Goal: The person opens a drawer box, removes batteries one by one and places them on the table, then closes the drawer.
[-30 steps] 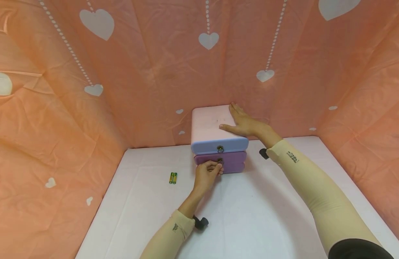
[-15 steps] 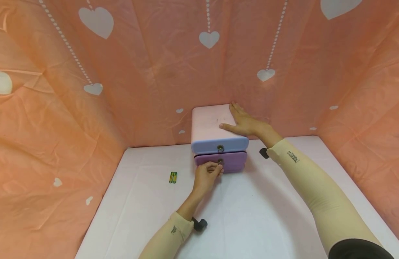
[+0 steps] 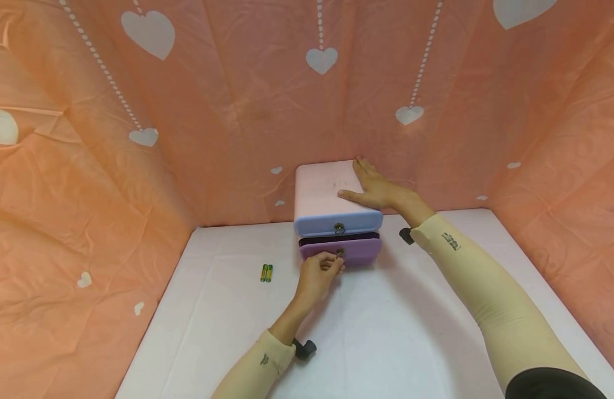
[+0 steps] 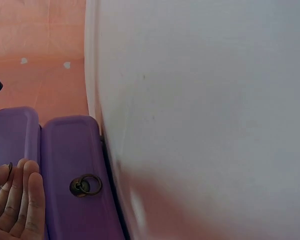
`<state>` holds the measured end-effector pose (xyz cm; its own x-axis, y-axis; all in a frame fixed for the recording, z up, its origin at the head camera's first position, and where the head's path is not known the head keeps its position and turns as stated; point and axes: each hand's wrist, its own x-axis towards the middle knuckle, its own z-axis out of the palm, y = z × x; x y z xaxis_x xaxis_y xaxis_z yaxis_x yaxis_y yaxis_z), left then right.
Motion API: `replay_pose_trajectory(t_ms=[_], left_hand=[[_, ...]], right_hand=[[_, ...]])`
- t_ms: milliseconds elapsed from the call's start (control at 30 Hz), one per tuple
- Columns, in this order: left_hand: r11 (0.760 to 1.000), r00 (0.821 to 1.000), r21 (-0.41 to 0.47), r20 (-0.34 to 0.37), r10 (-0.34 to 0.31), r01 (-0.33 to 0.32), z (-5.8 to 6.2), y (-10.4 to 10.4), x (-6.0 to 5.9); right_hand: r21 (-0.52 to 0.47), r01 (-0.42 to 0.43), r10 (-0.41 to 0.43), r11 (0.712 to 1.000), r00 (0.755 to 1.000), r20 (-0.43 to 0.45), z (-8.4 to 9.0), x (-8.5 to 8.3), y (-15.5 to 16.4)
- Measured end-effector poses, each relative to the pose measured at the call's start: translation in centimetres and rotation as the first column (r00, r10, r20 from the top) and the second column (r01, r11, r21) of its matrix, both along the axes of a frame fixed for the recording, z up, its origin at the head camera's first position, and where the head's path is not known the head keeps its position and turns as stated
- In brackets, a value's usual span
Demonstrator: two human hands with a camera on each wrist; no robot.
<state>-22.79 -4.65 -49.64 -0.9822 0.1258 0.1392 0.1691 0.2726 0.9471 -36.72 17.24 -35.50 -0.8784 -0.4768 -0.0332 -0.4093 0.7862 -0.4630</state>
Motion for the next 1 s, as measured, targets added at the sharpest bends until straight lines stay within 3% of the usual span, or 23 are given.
replay_pose_trajectory(t_ms=[400, 1000], left_hand=[[0.997, 0.999, -0.079, -0.035, -0.017, 0.015, 0.2, -0.4, 1.0], [0.991, 0.998, -0.121, -0.037, -0.056, 0.051, 0.3, -1.1, 2.5]], right_hand=[[0.02, 0.002, -0.002, 1.0, 1.0, -0.019, -0.1, -0.2, -0.1], [-0.006, 0.002, -0.002, 1.0, 1.0, -0.017, 0.0, 0.1, -0.2]])
